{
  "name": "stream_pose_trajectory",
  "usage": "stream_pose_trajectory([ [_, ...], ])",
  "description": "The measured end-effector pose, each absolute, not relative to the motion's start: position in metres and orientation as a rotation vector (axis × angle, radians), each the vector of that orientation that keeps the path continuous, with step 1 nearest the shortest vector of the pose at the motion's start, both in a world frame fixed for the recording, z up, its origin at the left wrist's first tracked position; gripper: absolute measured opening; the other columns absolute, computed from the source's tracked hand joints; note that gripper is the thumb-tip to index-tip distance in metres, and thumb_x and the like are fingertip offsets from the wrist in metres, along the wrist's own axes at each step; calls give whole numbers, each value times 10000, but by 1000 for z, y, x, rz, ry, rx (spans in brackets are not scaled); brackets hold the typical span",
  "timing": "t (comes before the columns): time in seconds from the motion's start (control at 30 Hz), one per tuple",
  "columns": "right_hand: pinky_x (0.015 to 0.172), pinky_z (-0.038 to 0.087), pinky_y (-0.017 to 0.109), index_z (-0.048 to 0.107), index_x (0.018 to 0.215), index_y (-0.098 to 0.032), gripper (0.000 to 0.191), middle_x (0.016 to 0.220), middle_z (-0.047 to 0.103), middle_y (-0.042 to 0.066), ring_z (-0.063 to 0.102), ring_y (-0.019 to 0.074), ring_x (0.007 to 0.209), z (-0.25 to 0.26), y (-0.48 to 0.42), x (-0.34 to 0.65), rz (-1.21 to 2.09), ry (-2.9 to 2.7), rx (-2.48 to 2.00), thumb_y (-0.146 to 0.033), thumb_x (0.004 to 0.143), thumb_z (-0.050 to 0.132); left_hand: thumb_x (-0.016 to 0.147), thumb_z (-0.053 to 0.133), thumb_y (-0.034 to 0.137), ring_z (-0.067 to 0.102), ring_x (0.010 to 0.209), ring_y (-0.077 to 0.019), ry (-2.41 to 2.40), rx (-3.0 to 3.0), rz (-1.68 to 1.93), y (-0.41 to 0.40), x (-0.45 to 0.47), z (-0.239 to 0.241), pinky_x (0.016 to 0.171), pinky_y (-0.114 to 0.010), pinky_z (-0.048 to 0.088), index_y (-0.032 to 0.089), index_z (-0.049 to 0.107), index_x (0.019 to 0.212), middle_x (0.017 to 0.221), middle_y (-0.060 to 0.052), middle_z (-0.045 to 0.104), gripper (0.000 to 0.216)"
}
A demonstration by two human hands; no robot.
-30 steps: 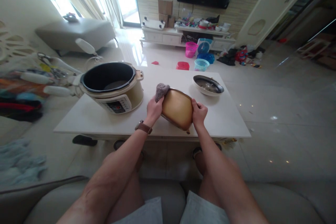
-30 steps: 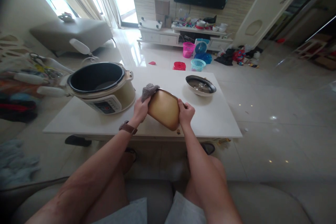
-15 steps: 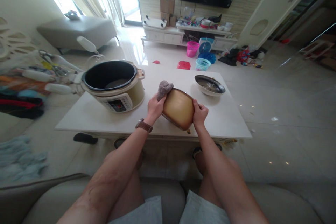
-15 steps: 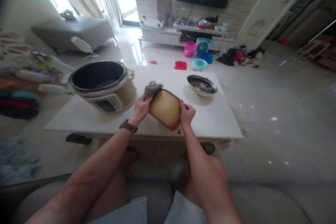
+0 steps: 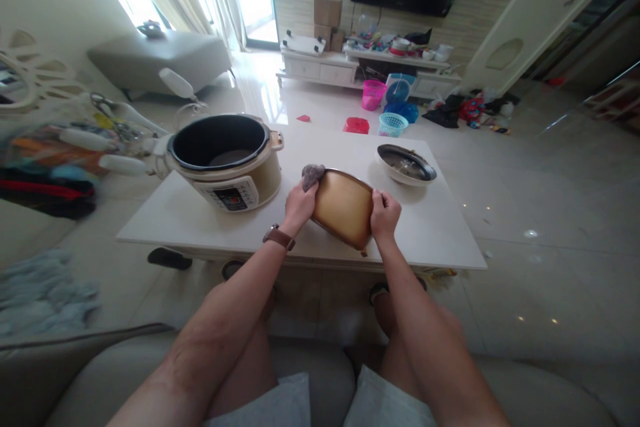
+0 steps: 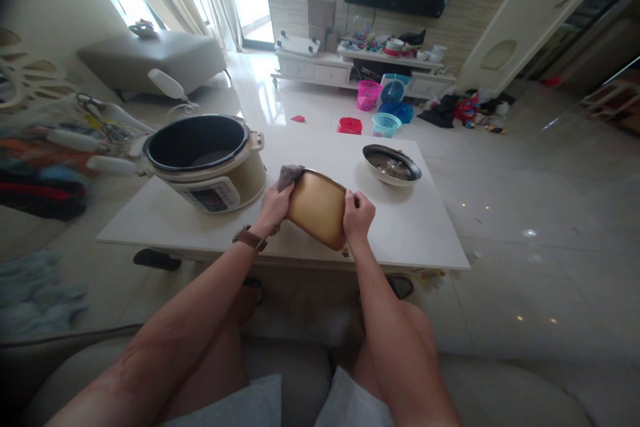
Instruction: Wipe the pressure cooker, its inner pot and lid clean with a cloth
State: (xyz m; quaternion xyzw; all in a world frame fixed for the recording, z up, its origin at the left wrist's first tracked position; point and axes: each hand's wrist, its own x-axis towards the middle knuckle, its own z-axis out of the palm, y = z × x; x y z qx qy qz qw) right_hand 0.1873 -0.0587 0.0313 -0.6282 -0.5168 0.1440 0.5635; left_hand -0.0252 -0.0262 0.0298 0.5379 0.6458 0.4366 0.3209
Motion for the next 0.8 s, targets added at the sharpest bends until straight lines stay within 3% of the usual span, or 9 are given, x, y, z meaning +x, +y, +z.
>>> stream_pose_trajectory([
  [0.23,545,197,307,266,557,-258,686,554,231,-66,223,103,574,25,-53,198,465,-1083,-1541,-764,854,622,960,606,423,648,1291,-346,1538,1719,1270,-43,-15,44,1132,-459,479,253,711,1357,1351,-71,735,444],
  [0.4,534,197,296,269,552,-267,695,560,218,-71,217,102,576,10,-53,202,500,-1011,-1476,-790,823,639,952,588,504,688,1196,-358,1548,1475,1234,-25,-23,29,1073,-461,508,220,762,1265,1221,-78,785,457],
  [0.63,549,194,296,259,547,-266,696,575,198,-73,213,103,591,5,-56,200,507,-1025,-1421,-773,818,651,918,560,476,683,1205,-357,1556,1186,1051,0,-39,4,1082,-441,497,89,784,1137,1229,-174,778,498],
  [0.8,545,198,292,274,555,-266,683,564,221,-78,229,102,589,8,-56,196,491,-1012,-1437,-762,811,668,927,589,493,693,1191,-349,1586,1307,1212,-11,-33,14,1063,-453,512,181,780,1191,1202,-106,796,451],
])
